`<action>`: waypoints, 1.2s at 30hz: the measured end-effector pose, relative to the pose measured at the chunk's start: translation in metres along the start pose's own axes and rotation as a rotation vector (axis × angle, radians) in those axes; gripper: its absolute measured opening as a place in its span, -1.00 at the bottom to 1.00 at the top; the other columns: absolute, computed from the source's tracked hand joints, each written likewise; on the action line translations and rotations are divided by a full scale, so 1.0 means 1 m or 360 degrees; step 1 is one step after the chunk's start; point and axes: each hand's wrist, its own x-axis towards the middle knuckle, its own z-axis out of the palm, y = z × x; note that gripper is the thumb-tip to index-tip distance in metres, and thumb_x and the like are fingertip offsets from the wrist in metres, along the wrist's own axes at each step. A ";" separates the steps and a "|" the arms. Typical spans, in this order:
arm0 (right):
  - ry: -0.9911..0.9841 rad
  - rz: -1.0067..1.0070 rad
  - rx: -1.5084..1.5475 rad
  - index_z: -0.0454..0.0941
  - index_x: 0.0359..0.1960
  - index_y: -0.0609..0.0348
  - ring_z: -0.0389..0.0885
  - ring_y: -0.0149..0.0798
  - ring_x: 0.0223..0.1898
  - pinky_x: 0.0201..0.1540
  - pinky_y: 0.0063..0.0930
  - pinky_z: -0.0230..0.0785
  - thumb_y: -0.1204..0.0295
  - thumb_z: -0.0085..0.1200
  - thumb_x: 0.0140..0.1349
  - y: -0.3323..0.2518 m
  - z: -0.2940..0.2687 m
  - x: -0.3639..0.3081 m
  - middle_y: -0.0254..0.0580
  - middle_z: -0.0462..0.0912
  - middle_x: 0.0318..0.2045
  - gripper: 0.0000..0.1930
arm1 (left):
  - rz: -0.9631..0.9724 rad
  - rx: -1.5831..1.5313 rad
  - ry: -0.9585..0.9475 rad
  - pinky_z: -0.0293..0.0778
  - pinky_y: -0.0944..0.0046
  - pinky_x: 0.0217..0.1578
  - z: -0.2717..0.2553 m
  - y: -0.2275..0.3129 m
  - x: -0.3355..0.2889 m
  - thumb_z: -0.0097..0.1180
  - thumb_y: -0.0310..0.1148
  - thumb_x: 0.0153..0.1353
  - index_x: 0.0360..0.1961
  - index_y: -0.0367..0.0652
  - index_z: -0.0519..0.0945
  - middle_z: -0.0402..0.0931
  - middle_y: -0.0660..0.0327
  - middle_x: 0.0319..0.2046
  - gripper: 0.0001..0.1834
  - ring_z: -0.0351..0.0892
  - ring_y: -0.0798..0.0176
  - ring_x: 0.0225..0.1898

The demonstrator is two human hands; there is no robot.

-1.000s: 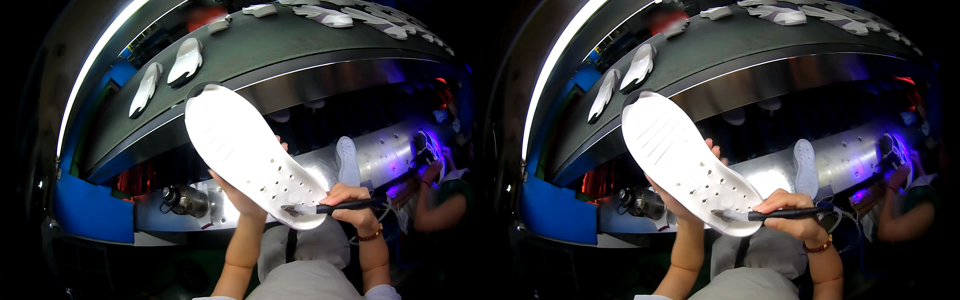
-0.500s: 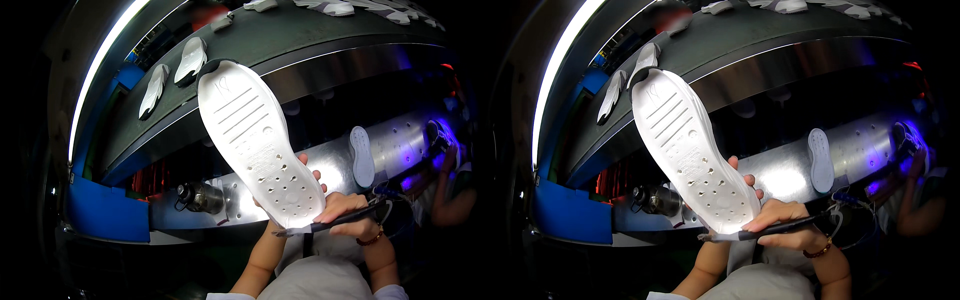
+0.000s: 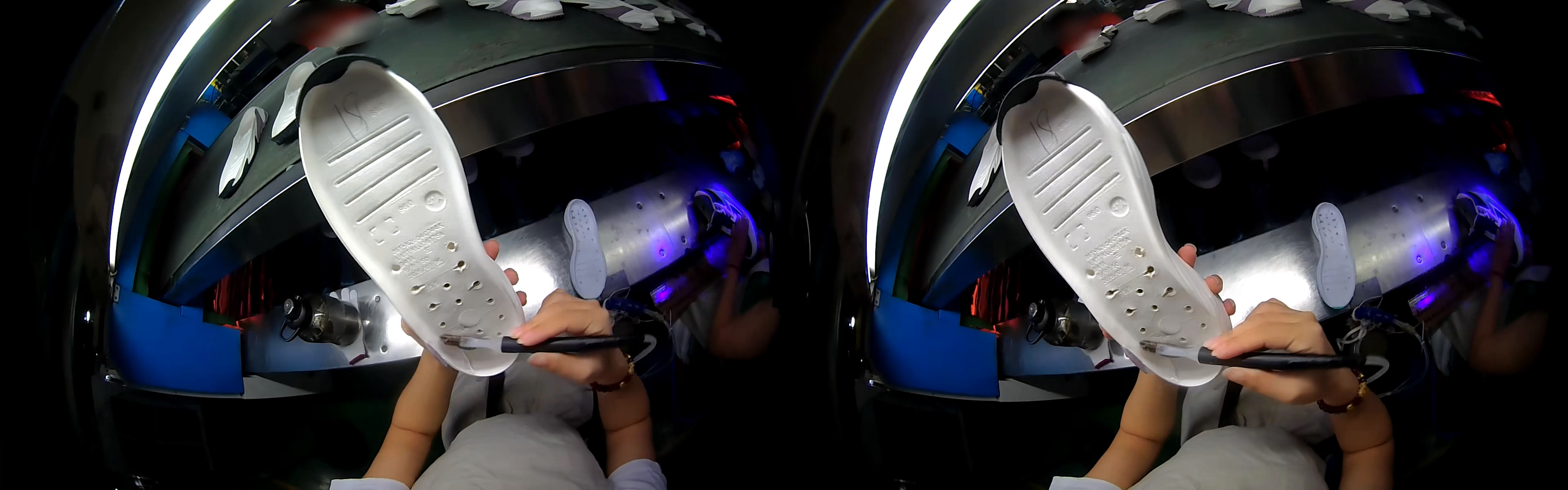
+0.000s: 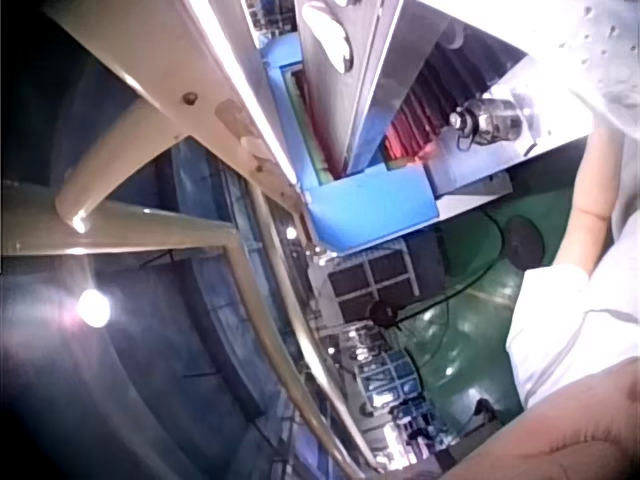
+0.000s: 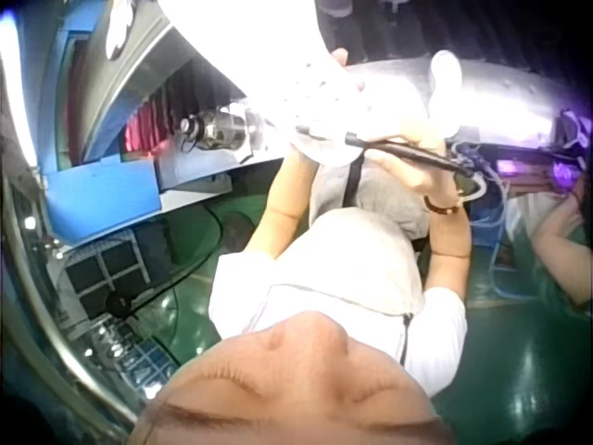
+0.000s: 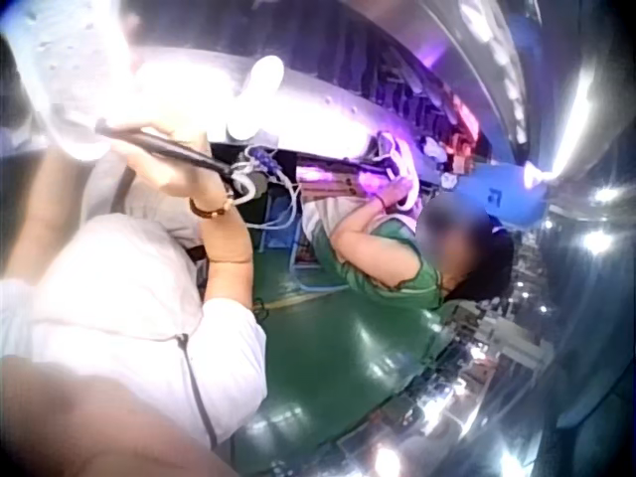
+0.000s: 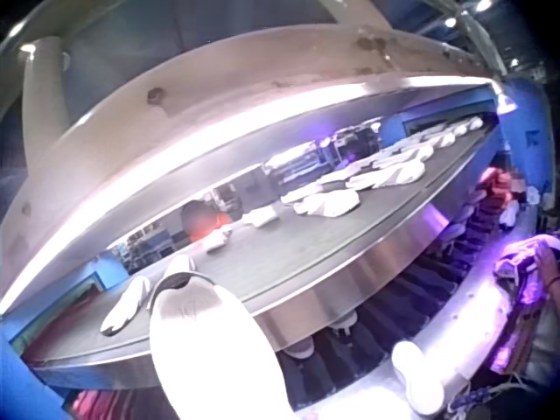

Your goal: The person repeatedly picks white shoe uppers from a conveyor belt, paints the soles with a brush, and places them back on the belt. The process is continuous and repetitive.

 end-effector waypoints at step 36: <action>-0.1473 0.0049 -0.0838 0.56 -0.25 -0.03 0.58 -0.47 -0.32 -0.54 -0.66 0.19 0.48 0.06 0.01 -0.029 -0.059 0.010 -0.44 0.59 -0.19 -0.78 | -0.1545 0.0978 0.0916 0.28 0.23 -0.03 0.030 0.051 -0.036 0.00 -0.01 -0.10 0.17 -0.25 0.17 0.29 -0.10 0.00 -0.18 0.33 0.08 0.00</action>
